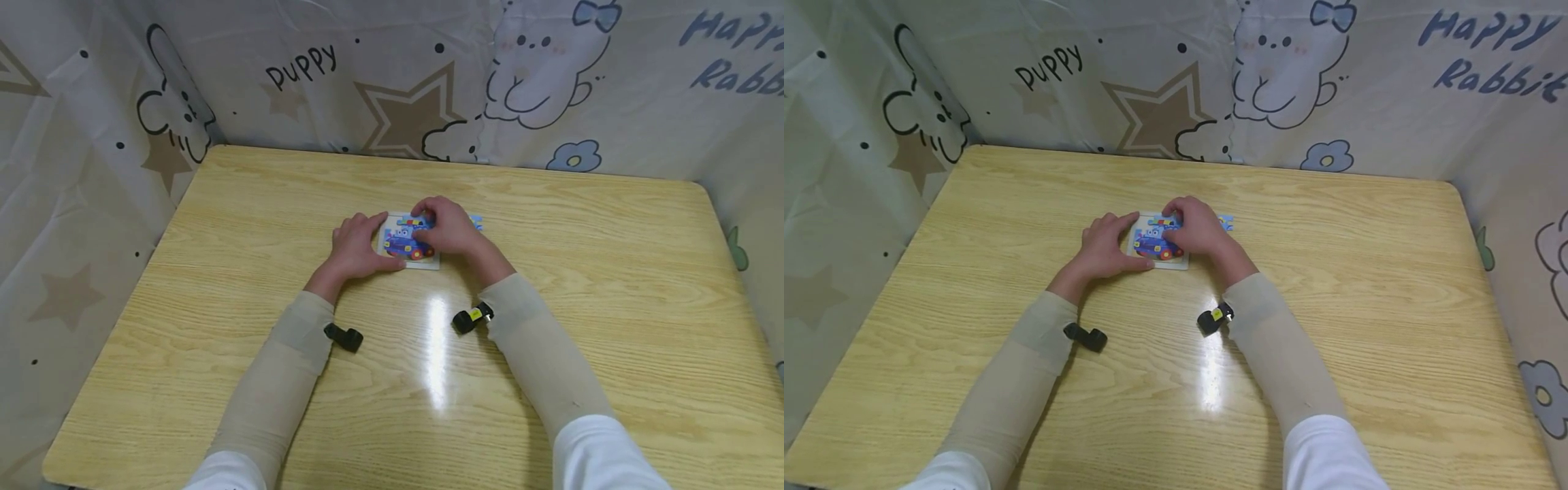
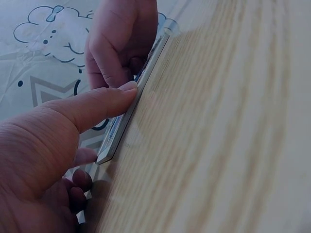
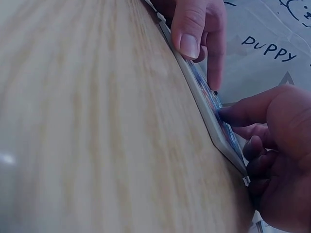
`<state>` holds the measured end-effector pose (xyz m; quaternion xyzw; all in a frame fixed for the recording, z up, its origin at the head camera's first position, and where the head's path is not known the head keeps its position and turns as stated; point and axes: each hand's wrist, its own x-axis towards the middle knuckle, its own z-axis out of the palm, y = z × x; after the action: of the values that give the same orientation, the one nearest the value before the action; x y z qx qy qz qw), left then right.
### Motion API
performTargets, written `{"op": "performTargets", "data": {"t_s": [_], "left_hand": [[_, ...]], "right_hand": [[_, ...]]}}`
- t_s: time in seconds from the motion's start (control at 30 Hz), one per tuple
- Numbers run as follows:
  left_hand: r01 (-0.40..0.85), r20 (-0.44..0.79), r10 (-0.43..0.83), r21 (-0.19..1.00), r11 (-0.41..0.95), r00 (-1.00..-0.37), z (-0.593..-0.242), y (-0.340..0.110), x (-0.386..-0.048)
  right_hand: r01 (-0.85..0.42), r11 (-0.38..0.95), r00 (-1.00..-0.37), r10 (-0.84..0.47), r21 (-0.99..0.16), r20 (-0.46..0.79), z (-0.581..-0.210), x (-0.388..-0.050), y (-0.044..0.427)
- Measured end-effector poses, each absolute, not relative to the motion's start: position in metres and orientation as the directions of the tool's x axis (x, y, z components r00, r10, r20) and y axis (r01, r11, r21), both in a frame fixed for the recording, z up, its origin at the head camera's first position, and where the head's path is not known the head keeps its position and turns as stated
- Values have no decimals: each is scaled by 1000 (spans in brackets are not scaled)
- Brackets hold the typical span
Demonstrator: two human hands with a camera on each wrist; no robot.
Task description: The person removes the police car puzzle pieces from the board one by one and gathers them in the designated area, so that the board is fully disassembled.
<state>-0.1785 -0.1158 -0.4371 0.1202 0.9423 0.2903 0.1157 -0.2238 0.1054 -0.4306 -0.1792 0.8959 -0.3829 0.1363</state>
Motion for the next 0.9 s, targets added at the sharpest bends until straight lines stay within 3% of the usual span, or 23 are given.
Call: {"op": "performTargets", "data": {"t_s": [0.9], "left_hand": [[157,-142,291,584,796,-946,-435,-116,-177]], "right_hand": [[-234,651,-870,-472,-722,-144,-428,-223,104]]}}
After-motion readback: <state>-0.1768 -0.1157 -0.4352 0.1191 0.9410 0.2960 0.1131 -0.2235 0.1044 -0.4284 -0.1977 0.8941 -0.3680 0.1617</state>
